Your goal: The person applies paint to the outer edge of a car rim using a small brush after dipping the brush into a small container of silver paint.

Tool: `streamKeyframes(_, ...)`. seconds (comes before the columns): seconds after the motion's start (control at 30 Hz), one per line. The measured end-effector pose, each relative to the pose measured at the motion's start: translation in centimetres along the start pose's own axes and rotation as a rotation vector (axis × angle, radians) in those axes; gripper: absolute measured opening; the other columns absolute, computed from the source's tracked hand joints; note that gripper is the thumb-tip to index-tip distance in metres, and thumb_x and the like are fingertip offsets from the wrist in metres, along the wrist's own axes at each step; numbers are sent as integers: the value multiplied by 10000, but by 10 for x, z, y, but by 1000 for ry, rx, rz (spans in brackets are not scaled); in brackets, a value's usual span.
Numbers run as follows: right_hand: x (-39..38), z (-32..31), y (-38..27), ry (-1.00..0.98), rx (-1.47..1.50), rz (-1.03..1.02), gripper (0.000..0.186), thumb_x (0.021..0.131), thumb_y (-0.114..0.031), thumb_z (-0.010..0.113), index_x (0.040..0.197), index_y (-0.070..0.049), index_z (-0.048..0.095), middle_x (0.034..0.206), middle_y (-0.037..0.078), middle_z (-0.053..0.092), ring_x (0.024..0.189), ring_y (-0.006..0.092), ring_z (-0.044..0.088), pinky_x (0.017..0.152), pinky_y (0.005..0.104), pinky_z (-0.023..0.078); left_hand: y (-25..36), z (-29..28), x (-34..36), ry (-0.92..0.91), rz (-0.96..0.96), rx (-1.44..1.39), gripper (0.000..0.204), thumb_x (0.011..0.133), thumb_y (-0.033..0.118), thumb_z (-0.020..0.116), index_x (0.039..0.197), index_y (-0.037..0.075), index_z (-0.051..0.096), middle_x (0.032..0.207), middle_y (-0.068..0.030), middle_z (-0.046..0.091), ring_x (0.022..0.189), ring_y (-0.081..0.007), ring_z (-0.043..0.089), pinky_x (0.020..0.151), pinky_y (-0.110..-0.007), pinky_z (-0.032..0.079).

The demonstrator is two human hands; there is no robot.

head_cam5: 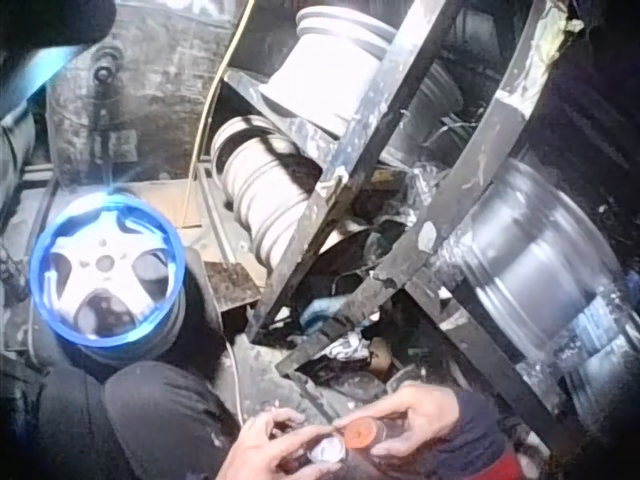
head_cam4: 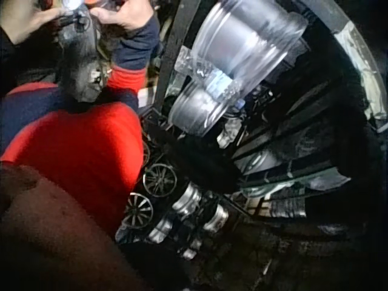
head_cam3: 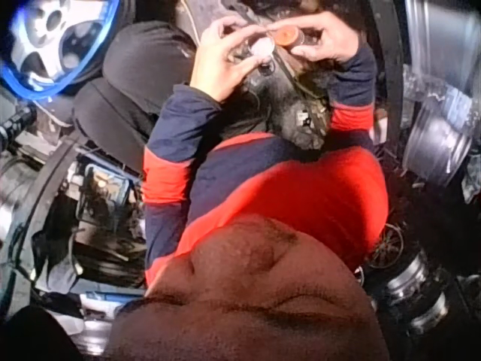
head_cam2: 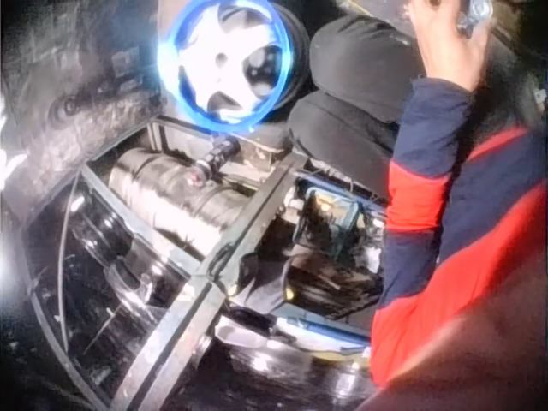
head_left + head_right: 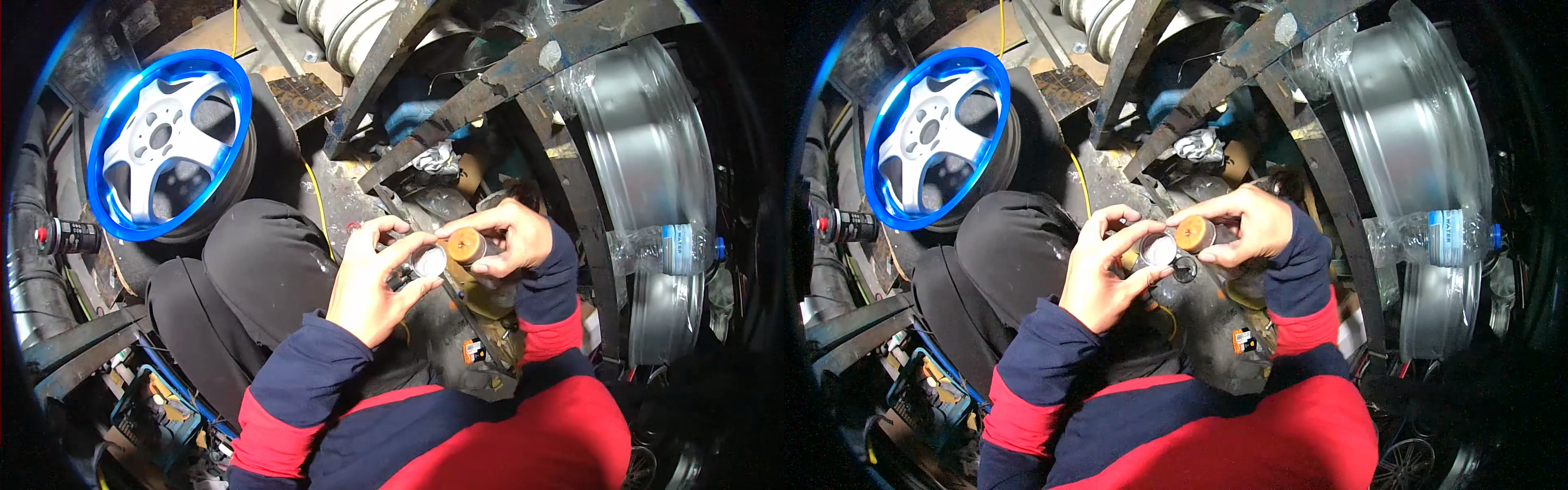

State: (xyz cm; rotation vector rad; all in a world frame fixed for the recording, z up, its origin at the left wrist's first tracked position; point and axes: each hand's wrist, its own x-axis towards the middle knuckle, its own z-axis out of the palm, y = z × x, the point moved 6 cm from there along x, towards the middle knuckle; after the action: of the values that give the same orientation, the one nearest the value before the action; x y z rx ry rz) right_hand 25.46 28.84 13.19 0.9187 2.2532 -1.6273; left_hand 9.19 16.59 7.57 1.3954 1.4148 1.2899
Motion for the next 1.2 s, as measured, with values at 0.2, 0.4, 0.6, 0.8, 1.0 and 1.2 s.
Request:
streamKeyframes(0.2, 2, 8, 136, 613, 418, -120, 529, 864, -57, 758, 1366, 31, 615, 1182, 33, 688, 1057, 93, 619, 985, 262, 468, 8, -9, 0, 75, 45, -42, 528, 711, 102, 871, 1211, 63, 706, 1173, -117, 611, 1106, -261, 607, 969, -361, 486)
streamKeyframes(0.4, 10, 39, 209, 1179, 299, -192, 504, 859, 11, 769, 1335, 21, 605, 1152, 53, 677, 1037, 112, 639, 929, 271, 518, 9, -16, -12, 73, 40, 105, 487, 716, 60, 862, 1165, 29, 679, 1154, -125, 604, 1036, -252, 621, 913, -345, 510)
streamKeyframes(0.6, 26, 57, 291, 1430, -300, 55, 488, 776, -109, 791, 1243, -67, 656, 1207, 180, 691, 1066, 372, 689, 921, 415, 560, 8, -2, -9, 53, 5, 159, 470, 714, 23, 854, 1142, 27, 659, 1149, -127, 605, 1030, -248, 631, 873, -335, 520)
streamKeyframes(0.8, 38, 57, 345, 1607, -396, 248, 434, 806, -63, 732, 1234, -80, 663, 1305, 198, 639, 1090, 400, 669, 939, 424, 548, 12, -2, -8, 69, 23, 133, 475, 741, 8, 836, 1175, 30, 647, 1175, -116, 611, 1031, -232, 633, 862, -323, 518)
streamKeyframes(1.0, 62, 82, 208, 1110, -401, -176, 284, 907, -92, 618, 1177, -40, 688, 1255, 204, 681, 1107, 361, 682, 944, 404, 549, 9, -12, -9, 62, 13, 157, 467, 755, 37, 835, 1182, 33, 647, 1148, -114, 619, 1030, -231, 630, 859, -325, 519)
streamKeyframes(1.2, 80, 253, 224, 309, 105, 2, 216, 984, -202, 630, 1117, -44, 696, 1145, 141, 706, 1065, 251, 689, 926, 394, 537, 9, -11, -8, 90, -22, 74, 465, 757, 53, 832, 1185, 38, 652, 1142, -114, 619, 1017, -230, 629, 842, -326, 515)
